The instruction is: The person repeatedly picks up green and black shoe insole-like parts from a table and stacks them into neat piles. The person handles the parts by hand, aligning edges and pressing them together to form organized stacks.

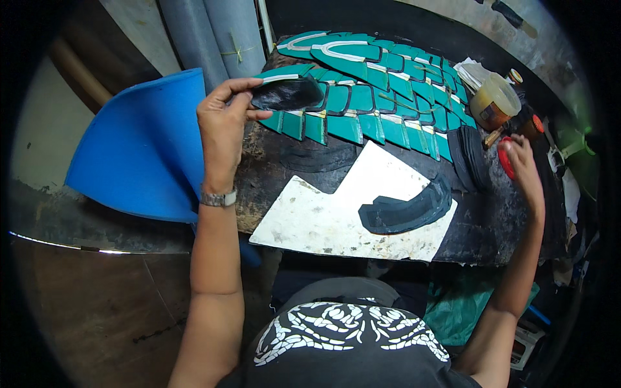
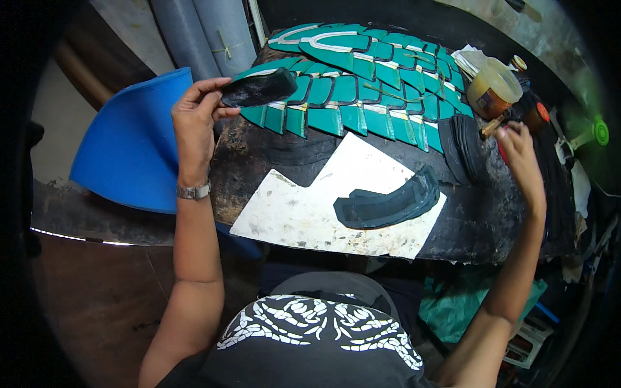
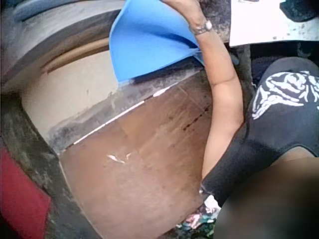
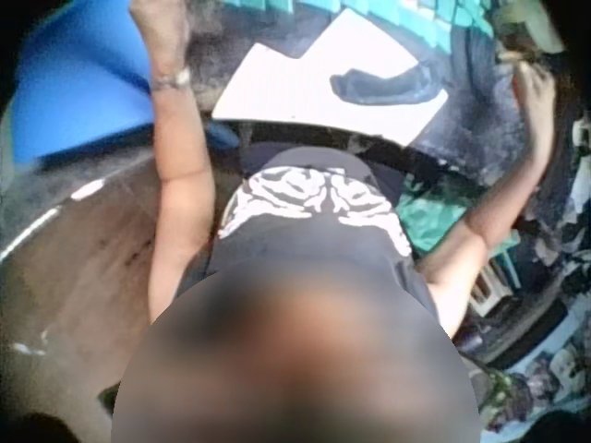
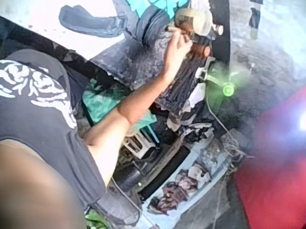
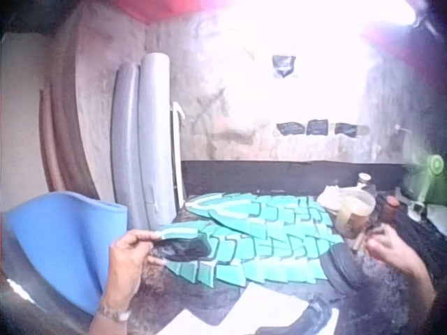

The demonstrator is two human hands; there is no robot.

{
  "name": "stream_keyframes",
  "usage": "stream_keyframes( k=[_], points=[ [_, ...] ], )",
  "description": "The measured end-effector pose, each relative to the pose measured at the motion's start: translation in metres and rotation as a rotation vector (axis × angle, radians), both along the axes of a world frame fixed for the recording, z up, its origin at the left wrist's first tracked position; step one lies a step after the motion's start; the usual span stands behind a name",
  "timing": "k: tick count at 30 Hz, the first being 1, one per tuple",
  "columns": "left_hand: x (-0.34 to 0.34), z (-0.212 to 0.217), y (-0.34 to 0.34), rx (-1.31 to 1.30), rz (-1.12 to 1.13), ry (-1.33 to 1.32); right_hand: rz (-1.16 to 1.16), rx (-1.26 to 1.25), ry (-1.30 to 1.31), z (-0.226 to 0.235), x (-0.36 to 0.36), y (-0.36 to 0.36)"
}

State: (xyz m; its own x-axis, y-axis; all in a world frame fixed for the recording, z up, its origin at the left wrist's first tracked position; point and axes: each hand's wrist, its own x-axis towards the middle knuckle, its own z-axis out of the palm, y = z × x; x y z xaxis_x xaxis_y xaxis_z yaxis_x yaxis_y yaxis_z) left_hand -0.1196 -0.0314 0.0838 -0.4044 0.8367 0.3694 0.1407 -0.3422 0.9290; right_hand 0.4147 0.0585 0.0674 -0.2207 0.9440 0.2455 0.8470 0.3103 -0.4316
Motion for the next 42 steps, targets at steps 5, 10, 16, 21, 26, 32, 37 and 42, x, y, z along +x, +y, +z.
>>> stream_keyframes(
  k=[5, 10, 16, 21, 26, 32, 37, 42],
  points=[
    [-0.034, -0.01, -0.009, -0.05, 0.067, -0.067, -0.017, -0.113, 0.158, -0.011, -0.033, -0.072],
    [-0.049, -0.054, -0.046, -0.188, 0.218, -0.25, -0.062, -0.171, 0.221, -0.031, -0.043, -0.114],
    [-0.044, -0.058, -0.044, -0.124, 0.097, -0.262, -0.067, -0.194, 0.248, -0.042, -0.063, -0.123],
    [-0.044, -0.037, -0.007, -0.124, -0.073, -0.205, -0.041, -0.078, 0.265, -0.038, -0.086, -0.128],
    [-0.055, -0.073, 0.021, -0.424, -0.09, -0.104, 0.068, 0.048, 0.297, -0.051, -0.104, -0.142],
    [-0.036, -0.099, 0.003, -0.408, 0.346, 0.949, 0.133, 0.001, 0.142, -0.075, -0.132, -0.149],
    [0.062, -0.08, -0.049, -0.133, -0.267, 0.711, 0.028, 0.128, -0.23, -0.081, -0.142, -0.147],
    [0.125, -0.08, -0.071, -0.049, -0.506, 0.903, 0.08, 0.206, -0.317, -0.086, -0.156, -0.173]
  ],
)
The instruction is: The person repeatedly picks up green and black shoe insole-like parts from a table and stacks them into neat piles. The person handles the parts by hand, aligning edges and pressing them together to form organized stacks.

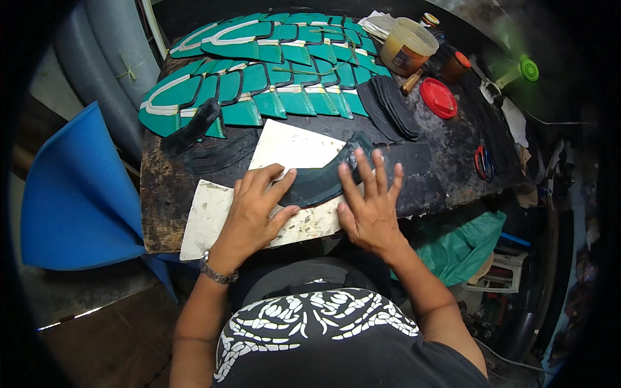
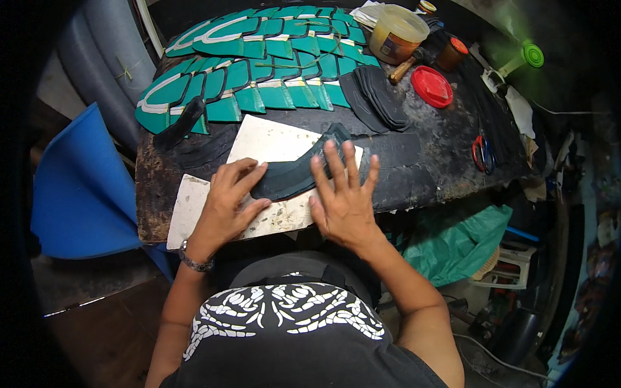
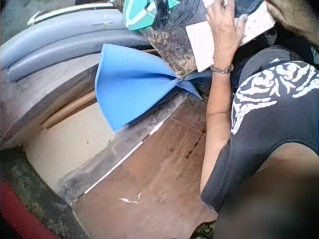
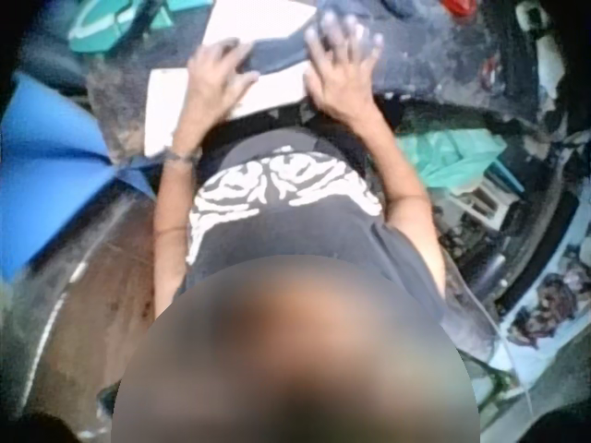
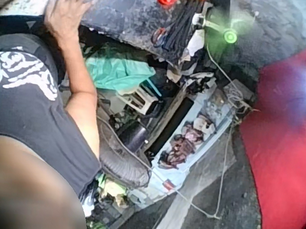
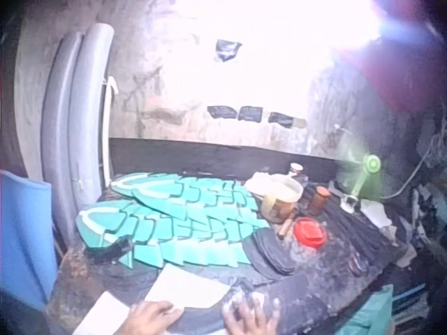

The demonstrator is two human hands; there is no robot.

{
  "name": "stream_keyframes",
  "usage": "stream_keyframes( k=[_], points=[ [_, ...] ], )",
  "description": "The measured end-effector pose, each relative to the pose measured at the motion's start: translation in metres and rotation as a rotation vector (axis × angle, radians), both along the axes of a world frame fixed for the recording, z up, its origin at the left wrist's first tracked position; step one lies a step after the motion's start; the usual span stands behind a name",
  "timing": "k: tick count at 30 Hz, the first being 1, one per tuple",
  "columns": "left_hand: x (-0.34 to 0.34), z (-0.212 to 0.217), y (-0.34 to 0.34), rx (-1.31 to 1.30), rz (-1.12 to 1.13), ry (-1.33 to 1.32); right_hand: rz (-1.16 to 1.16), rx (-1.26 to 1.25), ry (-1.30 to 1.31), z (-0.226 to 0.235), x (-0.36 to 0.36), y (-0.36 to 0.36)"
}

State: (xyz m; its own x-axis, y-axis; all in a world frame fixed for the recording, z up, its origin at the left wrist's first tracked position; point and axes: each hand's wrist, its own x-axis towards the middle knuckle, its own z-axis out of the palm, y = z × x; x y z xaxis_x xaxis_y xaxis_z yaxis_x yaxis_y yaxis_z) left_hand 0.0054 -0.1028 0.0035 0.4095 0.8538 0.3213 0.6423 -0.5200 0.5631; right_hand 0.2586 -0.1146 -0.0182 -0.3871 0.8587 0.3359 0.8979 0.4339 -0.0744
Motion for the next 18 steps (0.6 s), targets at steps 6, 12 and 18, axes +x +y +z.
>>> stream_keyframes(
  k=[6, 12, 18],
  points=[
    [0.027, -0.004, 0.011, 0.088, -0.027, -0.018, -0.095, 0.003, 0.065, 0.008, 0.026, 0.02],
    [0.032, -0.01, 0.015, 0.024, -0.057, -0.074, 0.04, 0.067, -0.008, 0.004, 0.008, 0.008],
    [0.028, -0.014, 0.011, 0.015, -0.069, -0.114, -0.093, 0.034, 0.026, 0.002, 0.026, 0.039]
  ],
)
